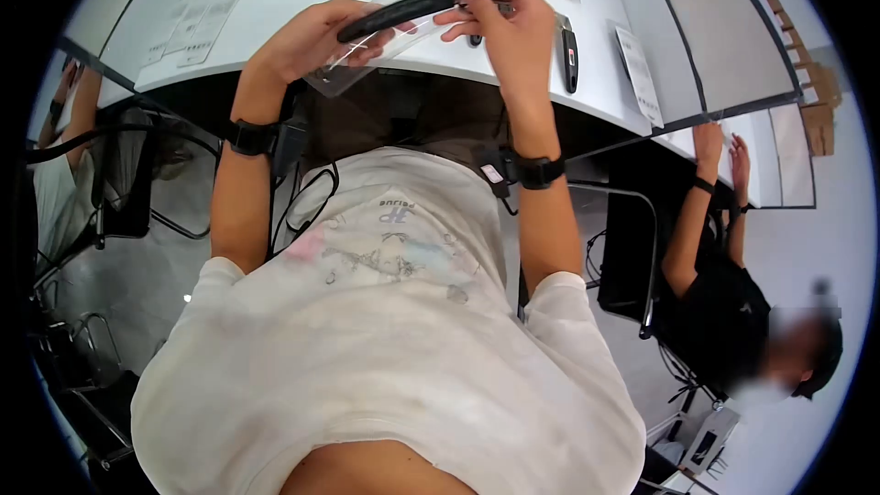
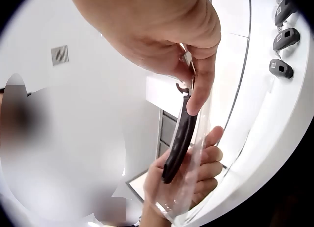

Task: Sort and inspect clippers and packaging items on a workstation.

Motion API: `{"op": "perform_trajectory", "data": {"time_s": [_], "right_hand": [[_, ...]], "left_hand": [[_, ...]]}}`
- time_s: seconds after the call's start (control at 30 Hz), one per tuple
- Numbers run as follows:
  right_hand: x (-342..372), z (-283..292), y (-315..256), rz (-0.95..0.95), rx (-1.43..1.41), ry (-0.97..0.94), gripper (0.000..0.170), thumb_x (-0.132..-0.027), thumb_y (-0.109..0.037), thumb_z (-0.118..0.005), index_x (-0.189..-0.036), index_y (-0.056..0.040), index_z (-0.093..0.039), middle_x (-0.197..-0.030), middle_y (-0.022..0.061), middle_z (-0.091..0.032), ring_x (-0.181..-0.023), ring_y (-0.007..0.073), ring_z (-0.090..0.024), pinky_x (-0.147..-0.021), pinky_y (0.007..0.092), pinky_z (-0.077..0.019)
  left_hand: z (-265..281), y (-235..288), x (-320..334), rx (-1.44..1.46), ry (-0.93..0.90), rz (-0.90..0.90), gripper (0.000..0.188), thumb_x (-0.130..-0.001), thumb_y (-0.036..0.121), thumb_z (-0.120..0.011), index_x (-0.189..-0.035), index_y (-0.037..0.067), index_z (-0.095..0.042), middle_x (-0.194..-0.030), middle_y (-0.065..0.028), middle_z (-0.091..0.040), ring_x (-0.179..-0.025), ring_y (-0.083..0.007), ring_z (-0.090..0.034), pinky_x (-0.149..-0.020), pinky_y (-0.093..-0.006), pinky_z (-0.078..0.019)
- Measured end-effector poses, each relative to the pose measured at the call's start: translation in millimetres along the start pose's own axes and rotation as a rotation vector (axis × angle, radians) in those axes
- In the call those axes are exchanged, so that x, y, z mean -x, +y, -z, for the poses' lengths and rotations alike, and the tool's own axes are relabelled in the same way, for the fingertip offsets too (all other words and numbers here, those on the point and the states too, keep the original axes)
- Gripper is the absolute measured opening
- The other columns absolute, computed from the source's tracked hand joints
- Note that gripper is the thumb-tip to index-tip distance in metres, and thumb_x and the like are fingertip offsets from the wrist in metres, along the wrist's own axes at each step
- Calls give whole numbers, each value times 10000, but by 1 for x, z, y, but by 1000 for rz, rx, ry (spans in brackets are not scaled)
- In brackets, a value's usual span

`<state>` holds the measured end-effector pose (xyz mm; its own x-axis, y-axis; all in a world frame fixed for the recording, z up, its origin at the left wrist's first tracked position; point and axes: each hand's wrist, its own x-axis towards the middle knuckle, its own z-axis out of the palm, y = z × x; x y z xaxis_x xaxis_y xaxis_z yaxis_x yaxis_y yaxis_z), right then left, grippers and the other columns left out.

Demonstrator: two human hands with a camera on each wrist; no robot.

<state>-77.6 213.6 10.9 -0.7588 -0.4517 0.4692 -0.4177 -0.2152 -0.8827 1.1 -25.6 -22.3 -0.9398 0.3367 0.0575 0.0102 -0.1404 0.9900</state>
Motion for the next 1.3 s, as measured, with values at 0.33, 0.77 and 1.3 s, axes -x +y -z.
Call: {"op": "perform_trajectory", "data": {"time_s": [0.33, 0.77, 1.3], "right_hand": [[-25, -54, 25, 170, 399, 3, 221, -854, -30, -749, -1055, 35, -683, -839, 91, -720, -531, 122, -641, -442, 238, -470], [-65, -188, 57, 458, 647, -562, 222, -865, -81, -671, -1050, 37, -707, -1000, 271, -670, -849, 421, -660, -801, 453, -550], [-19, -220, 109, 749, 863, -554, 270, -767, -103, -714, -1029, -110, -777, -1176, 67, -690, -1055, 294, -595, -913, 402, -469]], "left_hand": [[4, 1, 12, -307, 157, -39, 332, -995, 341, -613, -936, 18, -663, -777, 4, -592, -679, -56, -539, -635, -230, -458], [55, 58, 110, -694, 1587, -194, 180, -915, 86, -568, -831, -74, -574, -597, -146, -606, -476, -227, -595, -448, -374, -475], [69, 58, 126, -265, 1221, -492, 241, -918, 110, -547, -906, -103, -660, -686, -113, -644, -551, -175, -584, -558, -306, -494]]}}
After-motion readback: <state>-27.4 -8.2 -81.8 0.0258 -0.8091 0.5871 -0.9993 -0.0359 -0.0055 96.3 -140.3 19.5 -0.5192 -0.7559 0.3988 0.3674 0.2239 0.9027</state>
